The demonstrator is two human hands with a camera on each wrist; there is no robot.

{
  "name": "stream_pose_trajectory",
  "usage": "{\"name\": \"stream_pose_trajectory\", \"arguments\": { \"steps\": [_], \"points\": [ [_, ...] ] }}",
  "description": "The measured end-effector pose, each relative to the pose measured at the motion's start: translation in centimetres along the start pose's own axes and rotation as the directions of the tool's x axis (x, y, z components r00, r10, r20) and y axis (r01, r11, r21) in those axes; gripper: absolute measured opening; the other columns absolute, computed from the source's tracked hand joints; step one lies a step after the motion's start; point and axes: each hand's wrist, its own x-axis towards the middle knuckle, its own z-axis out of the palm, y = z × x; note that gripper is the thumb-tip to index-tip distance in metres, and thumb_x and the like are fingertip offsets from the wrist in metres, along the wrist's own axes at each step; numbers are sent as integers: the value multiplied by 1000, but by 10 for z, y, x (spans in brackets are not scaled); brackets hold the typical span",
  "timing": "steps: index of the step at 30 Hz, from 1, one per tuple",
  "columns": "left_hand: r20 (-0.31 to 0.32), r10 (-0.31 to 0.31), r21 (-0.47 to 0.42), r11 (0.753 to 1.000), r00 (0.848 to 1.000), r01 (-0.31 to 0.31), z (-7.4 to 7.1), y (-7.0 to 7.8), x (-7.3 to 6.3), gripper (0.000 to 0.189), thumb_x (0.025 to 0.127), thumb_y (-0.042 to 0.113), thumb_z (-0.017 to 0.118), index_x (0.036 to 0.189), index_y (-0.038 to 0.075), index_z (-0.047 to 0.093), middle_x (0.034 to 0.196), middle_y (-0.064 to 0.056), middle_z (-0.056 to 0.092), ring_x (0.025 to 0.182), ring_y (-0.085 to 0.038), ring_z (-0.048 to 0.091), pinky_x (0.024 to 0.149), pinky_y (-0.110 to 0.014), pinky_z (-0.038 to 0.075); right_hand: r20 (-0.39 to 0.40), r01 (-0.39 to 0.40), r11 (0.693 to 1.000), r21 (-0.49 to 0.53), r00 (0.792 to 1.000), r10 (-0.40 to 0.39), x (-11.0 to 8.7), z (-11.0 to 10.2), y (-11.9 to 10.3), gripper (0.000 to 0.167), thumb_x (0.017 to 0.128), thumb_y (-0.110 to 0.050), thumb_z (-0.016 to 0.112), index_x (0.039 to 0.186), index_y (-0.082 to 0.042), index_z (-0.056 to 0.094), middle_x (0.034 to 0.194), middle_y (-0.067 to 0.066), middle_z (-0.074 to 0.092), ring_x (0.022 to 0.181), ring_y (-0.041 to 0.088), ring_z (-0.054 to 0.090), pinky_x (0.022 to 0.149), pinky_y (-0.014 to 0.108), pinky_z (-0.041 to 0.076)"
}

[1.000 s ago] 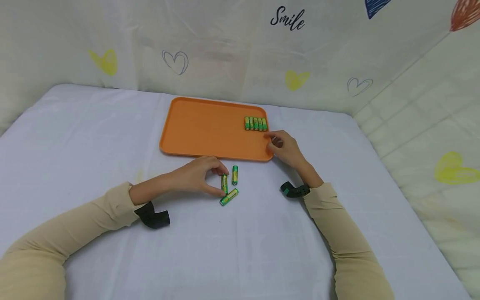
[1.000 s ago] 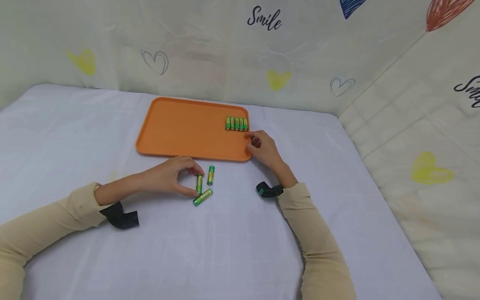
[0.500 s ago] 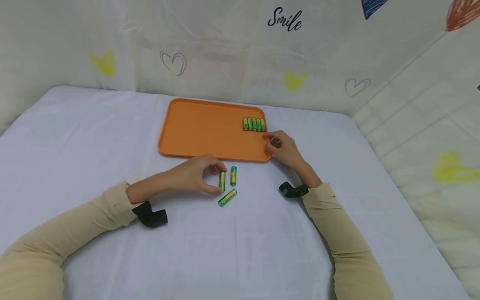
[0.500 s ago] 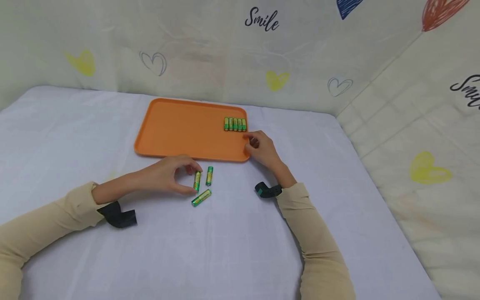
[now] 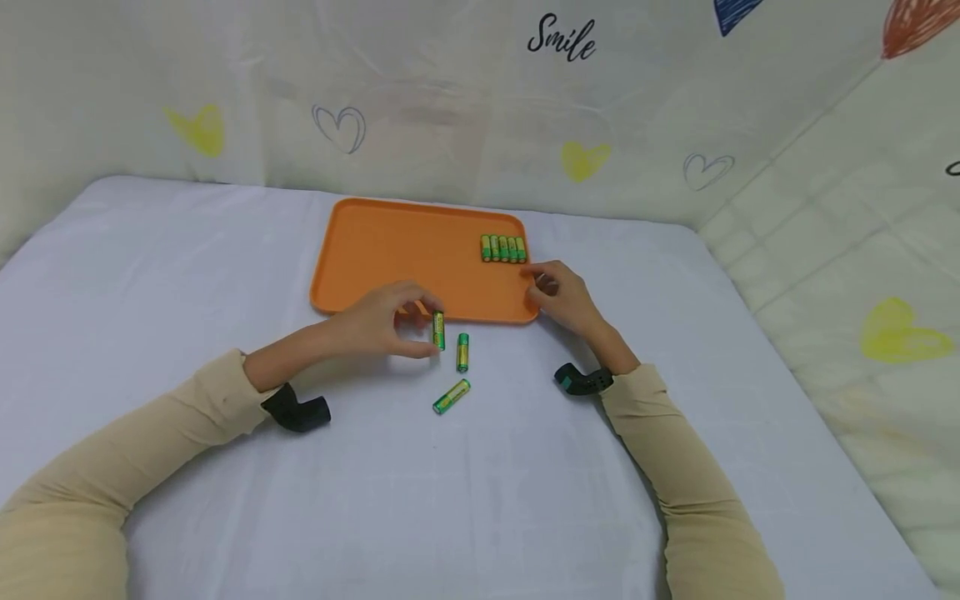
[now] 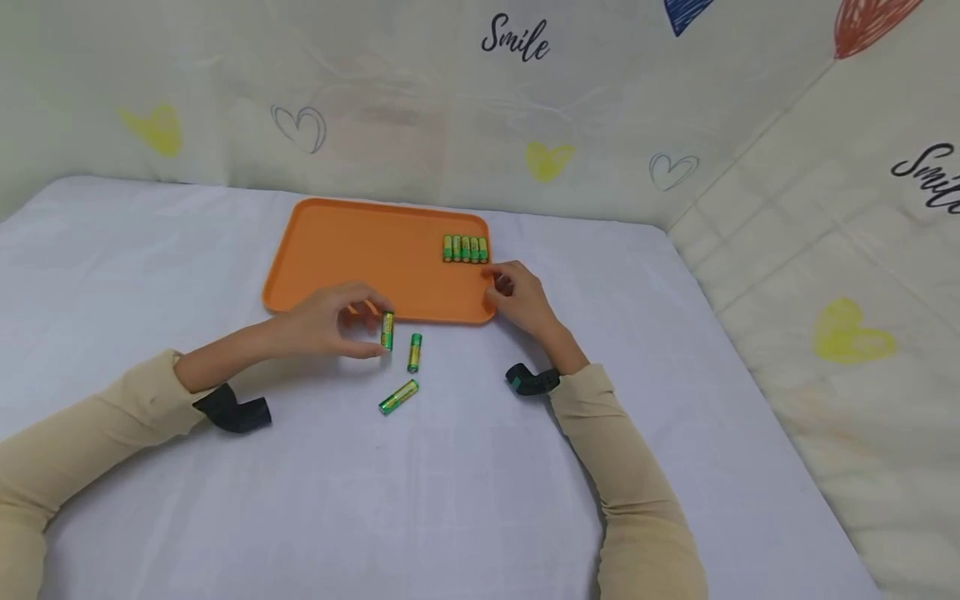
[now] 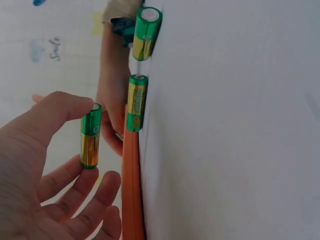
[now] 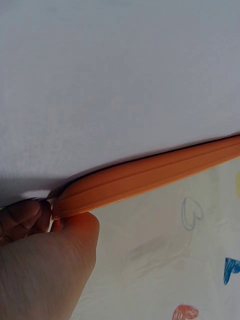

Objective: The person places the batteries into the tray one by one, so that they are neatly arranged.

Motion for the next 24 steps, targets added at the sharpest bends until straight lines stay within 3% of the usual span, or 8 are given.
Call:
{"name": "stream_pose_trajectory", "arguments": {
  "steps": [5, 11, 21, 24],
  "points": [
    [-37, 26, 12, 1000, 999, -25, -8, -4, 6, 46, 78, 18, 82, 118, 5, 63, 113, -6, 62, 96, -22, 61, 79, -38, 50, -3, -4, 1000, -5, 1000, 4, 1, -1, 0, 38, 93, -5, 58, 130, 1, 57, 126, 19, 53, 107, 32, 54, 94, 44, 46],
    [-72, 15, 22, 1000, 997, -13, -16, -10, 15, 47, 78, 19, 82, 119, 5, 63, 115, -7, 62, 93, -20, 63, 75, -36, 49, -9, -1, 1000, -2, 1000, 1, 1, -1, 1, 37, 93, -5, 58, 130, 0, 58, 125, 19, 54, 106, 31, 55, 93, 43, 47],
    [-76, -112, -34, 993, 991, 110, -19, -18, 32, 52, 80, 24, 81, 124, 4, 60, 119, -8, 58, 101, -23, 60, 87, -37, 52, -9, 9, 1000, 0, 1000, -9, 2, 1, 5, 37, 92, -5, 58, 129, 0, 59, 125, 19, 54, 106, 32, 55, 93, 43, 47],
    [-73, -119, -54, 992, 990, 115, -19, -20, 38, 53, 81, 24, 81, 124, 4, 59, 121, -9, 57, 101, -24, 61, 89, -38, 52, -12, 10, 1000, -2, 1000, -10, 2, 0, 5, 37, 92, -5, 58, 129, 0, 59, 125, 19, 54, 106, 31, 55, 93, 43, 47]
  ]
}}
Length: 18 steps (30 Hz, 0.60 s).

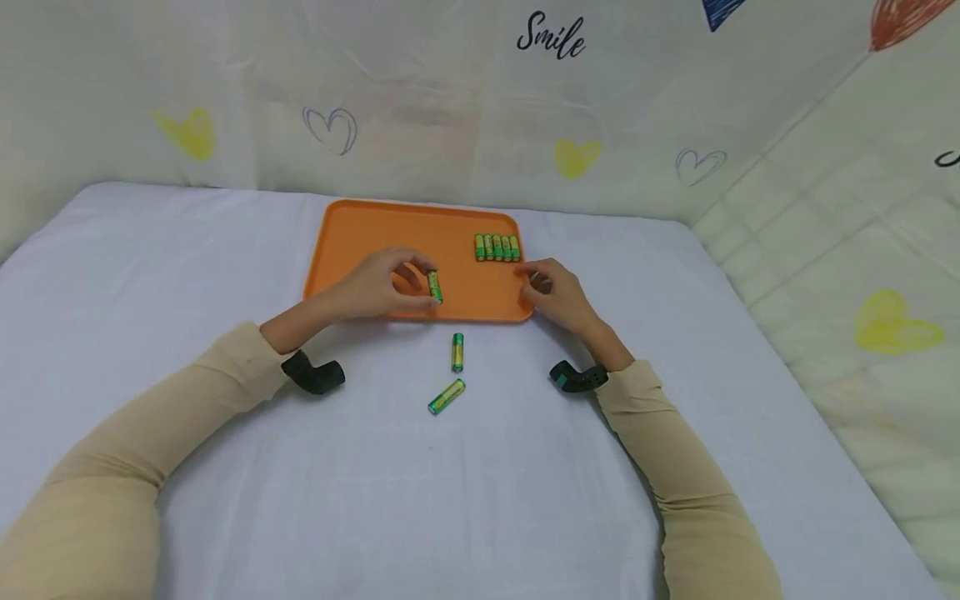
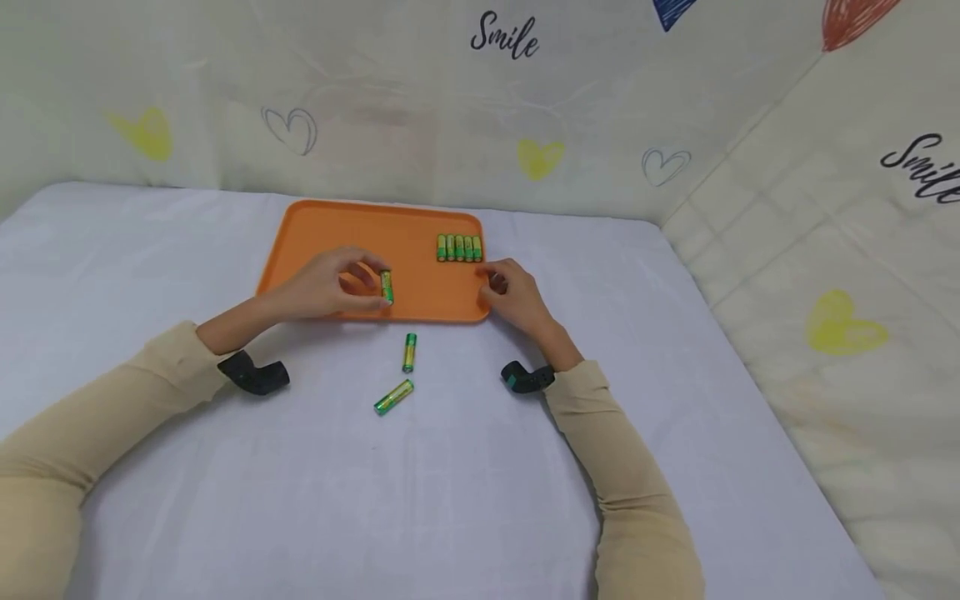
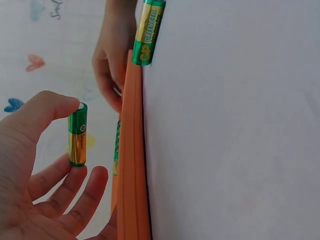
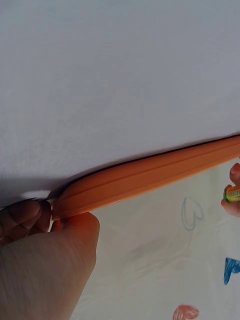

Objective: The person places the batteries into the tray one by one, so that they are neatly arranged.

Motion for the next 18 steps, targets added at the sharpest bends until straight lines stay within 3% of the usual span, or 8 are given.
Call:
{"name": "stream_pose_trajectory", "arguments": {
  "steps": [7, 18],
  "points": [
    [4, -16, -33, 999, 1000, 16, 2, -5, 15, 54, 81, 27, 80, 126, 6, 59, 120, -5, 58, 101, -19, 61, 87, -36, 51, -3, 2, 1000, -2, 1000, -2, 0, -1, 0, 37, 92, -5, 58, 129, 0, 59, 124, 19, 55, 104, 31, 54, 91, 42, 47],
    [26, -64, -25, 998, 998, 65, 1, -3, 39, 52, 84, 23, 78, 127, 3, 58, 121, -11, 56, 104, -24, 59, 90, -37, 50, -6, 15, 1000, -19, 1000, -15, 0, 0, 0, 36, 92, -5, 59, 128, 1, 60, 123, 19, 55, 104, 30, 54, 91, 42, 47]
  ]
}}
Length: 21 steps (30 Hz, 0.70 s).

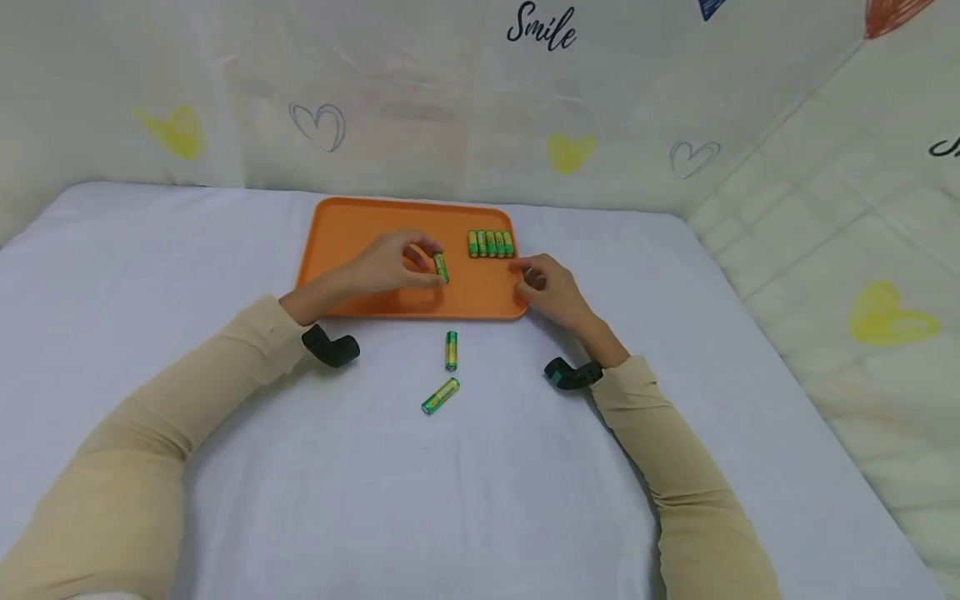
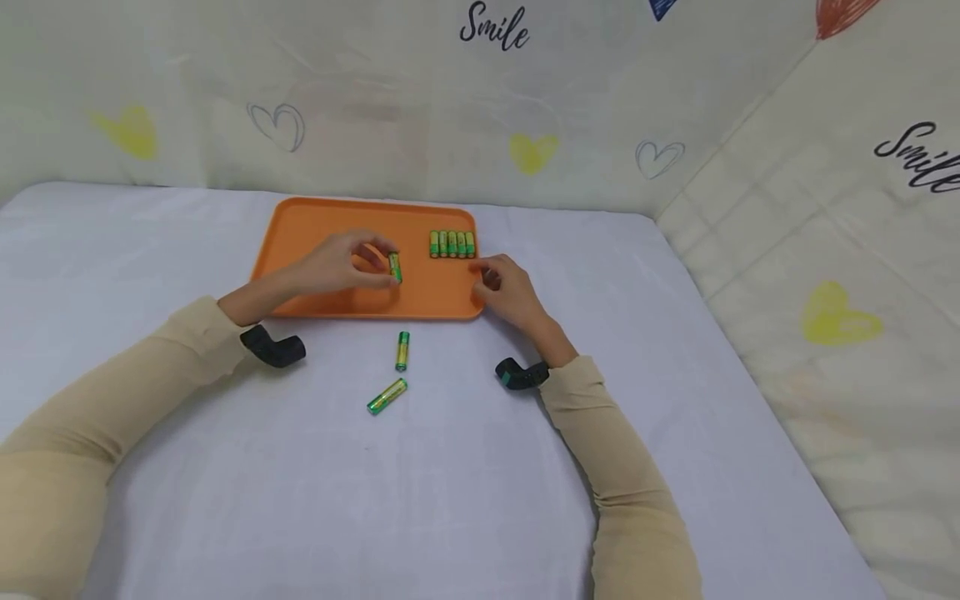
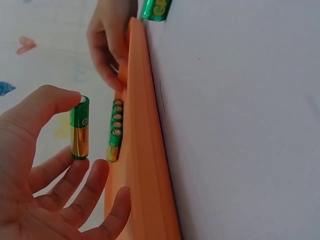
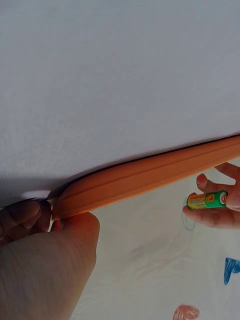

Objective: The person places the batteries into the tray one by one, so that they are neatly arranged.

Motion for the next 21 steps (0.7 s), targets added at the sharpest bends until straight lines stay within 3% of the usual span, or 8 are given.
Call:
{"name": "stream_pose_trajectory", "arguments": {
  "steps": [8, 21],
  "points": [
    [12, 4, 3, 1000, 1000, -4, -3, -5, 19, 52, 84, 21, 77, 128, 2, 57, 122, -10, 56, 104, -24, 59, 91, -38, 49, -3, 7, 1000, -8, 1000, -7, 0, 0, -1, 36, 92, -5, 58, 127, 2, 60, 122, 20, 55, 103, 30, 54, 91, 42, 48],
    [28, -39, 41, 998, 999, 38, -6, -4, 41, 56, 86, 24, 75, 134, 3, 55, 128, -13, 54, 108, -27, 58, 94, -39, 48, -6, 3, 1000, 5, 1000, -3, -1, -1, -2, 35, 92, -4, 58, 127, 2, 60, 121, 19, 56, 101, 30, 55, 89, 40, 48]
  ]
}}
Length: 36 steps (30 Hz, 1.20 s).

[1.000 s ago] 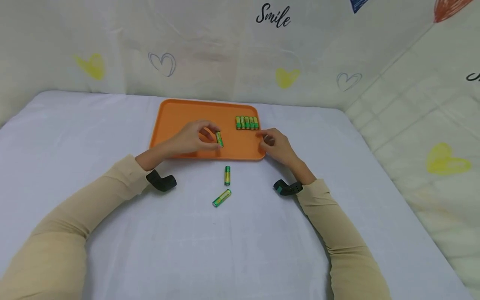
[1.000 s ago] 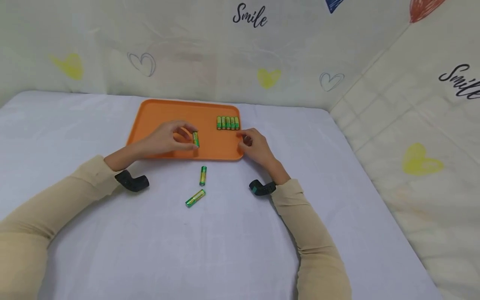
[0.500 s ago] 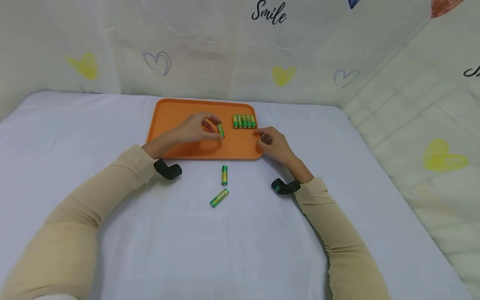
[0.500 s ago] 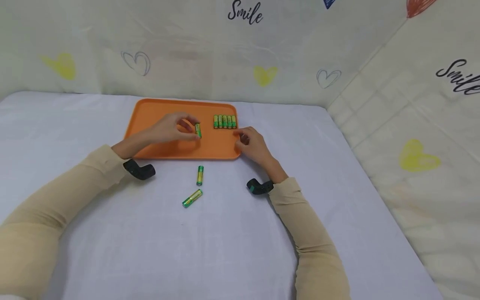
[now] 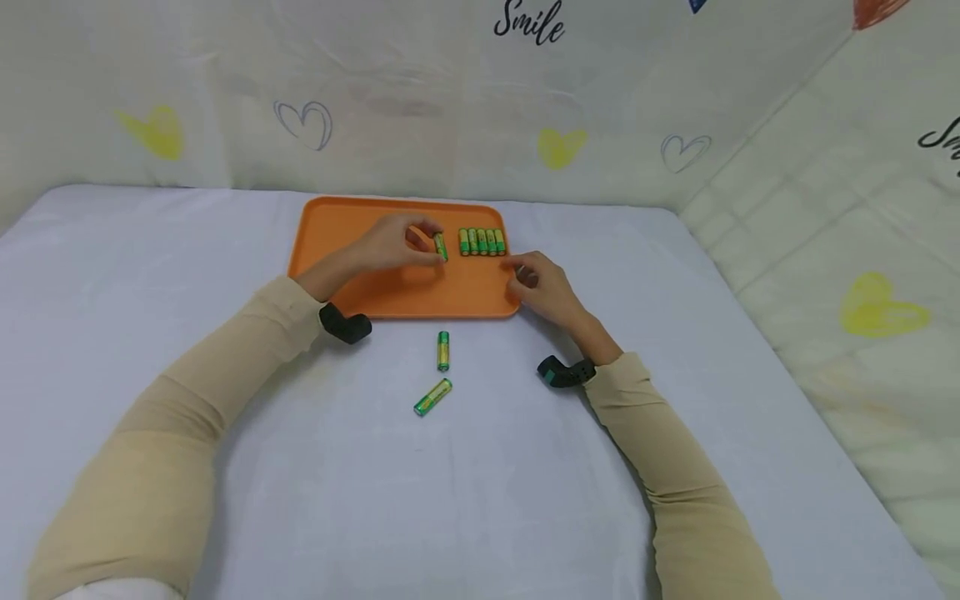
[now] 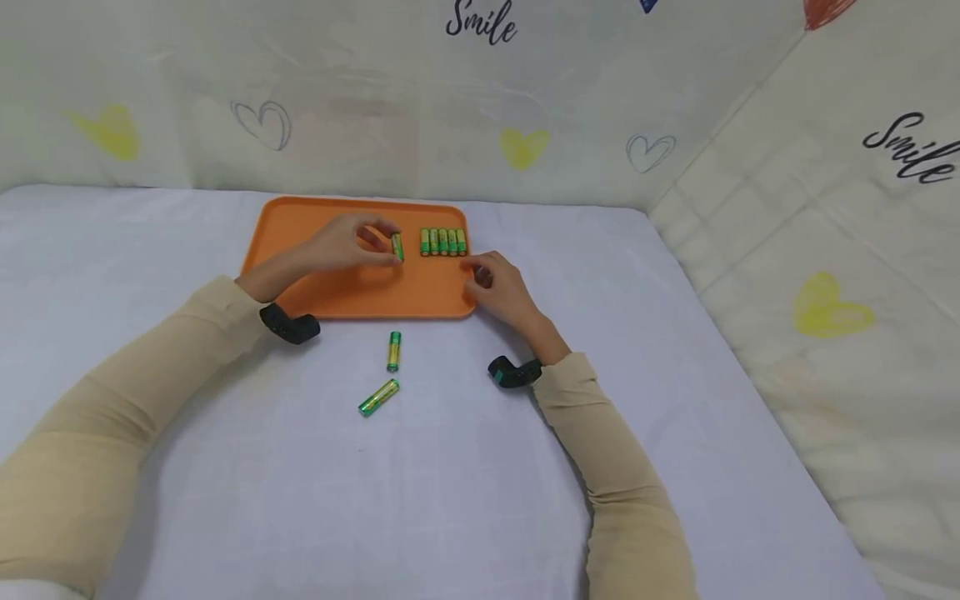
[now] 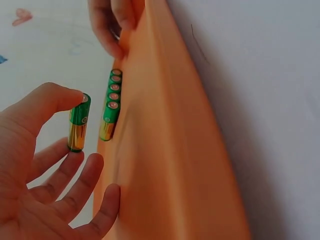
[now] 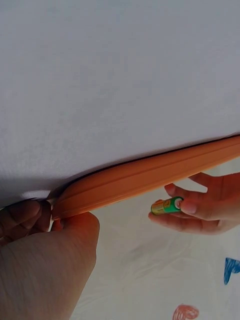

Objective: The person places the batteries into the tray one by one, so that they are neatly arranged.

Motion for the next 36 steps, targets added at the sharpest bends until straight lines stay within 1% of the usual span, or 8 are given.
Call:
{"name": "stream_pose_trajectory", "arguments": {
  "steps": [8, 13, 20, 31, 36],
  "points": [
    [3, -5, 15, 1000, 1000, 5, 1, -2, 11, 57, 86, 26, 75, 134, 4, 55, 129, -13, 54, 109, -26, 58, 93, -40, 49, -1, 0, 1000, 11, 1000, 0, 0, 0, -1, 36, 91, -2, 59, 126, 2, 60, 121, 20, 56, 102, 31, 55, 90, 41, 48],
    [33, -17, 58, 998, 999, 16, 1, -1, 19, 57, 86, 27, 75, 135, 5, 54, 129, -13, 54, 110, -27, 57, 95, -40, 47, 3, -2, 1000, 6, 1000, 2, -1, -1, 0, 36, 91, -3, 58, 126, 2, 60, 121, 19, 56, 102, 30, 55, 90, 40, 47],
    [73, -16, 56, 998, 997, 12, -2, -1, 32, 60, 87, 23, 73, 138, 2, 51, 133, -15, 52, 119, -31, 55, 99, -43, 46, 3, -1, 1000, 17, 1000, 1, -2, -1, 1, 35, 91, -4, 59, 126, 1, 60, 121, 18, 57, 101, 30, 55, 89, 40, 47],
    [102, -8, 113, 994, 995, -4, 1, -3, 38, 56, 89, 22, 72, 137, 1, 52, 133, -17, 54, 119, -30, 53, 99, -42, 45, -4, 22, 1000, 7, 1000, -22, -2, 0, 0, 35, 91, -3, 59, 125, 2, 61, 119, 18, 58, 100, 30, 56, 88, 39, 48],
    [104, -17, 121, 993, 994, 4, 3, -3, 41, 54, 91, 22, 71, 137, 1, 52, 134, -16, 53, 120, -30, 50, 100, -42, 44, -4, 14, 1000, 11, 1000, -14, -1, 0, 1, 34, 91, -4, 58, 125, 1, 62, 121, 18, 57, 100, 29, 56, 88, 39, 48]
  ]
}}
